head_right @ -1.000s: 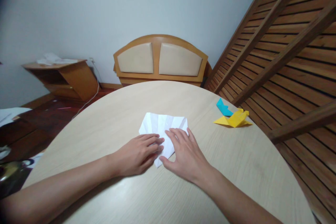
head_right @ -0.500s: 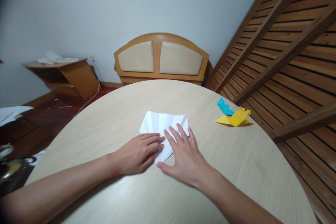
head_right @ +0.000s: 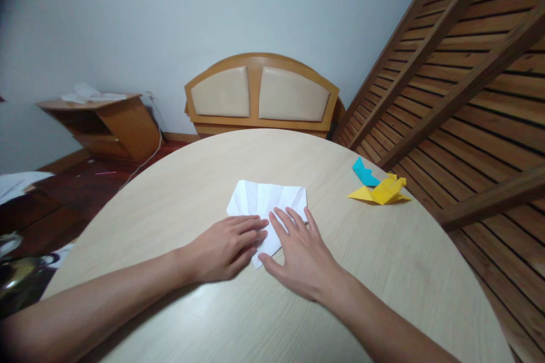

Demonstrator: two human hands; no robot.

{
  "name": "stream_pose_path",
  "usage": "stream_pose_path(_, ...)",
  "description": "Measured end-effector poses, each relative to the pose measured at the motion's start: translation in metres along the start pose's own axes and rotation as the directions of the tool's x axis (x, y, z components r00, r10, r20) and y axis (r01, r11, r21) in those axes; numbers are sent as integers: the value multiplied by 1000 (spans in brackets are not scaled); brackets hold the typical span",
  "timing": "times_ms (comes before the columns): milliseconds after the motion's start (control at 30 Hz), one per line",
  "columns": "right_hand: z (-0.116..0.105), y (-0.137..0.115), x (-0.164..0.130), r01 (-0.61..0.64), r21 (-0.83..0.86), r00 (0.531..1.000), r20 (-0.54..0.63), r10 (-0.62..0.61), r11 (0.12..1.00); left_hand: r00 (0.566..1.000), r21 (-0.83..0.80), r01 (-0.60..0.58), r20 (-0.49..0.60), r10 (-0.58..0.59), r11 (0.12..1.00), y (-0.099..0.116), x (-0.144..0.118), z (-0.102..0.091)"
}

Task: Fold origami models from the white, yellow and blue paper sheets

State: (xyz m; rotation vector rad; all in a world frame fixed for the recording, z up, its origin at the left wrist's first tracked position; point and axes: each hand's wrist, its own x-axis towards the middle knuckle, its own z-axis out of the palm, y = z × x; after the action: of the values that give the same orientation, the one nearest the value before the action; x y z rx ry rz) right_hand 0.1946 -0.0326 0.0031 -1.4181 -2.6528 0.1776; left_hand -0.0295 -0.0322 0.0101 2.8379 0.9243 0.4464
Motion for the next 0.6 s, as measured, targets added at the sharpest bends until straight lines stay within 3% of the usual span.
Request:
stream_pose_path(267, 4, -1, 0, -18, 7, 1000, -20, 18, 1000, 1000, 29, -5, 11, 5, 1000, 0, 0, 1)
stream_pose_path(600, -4, 13, -2, 85, 64, 996, 5, -85, 994, 1000, 35, 3, 26, -4, 999, 1, -1, 0)
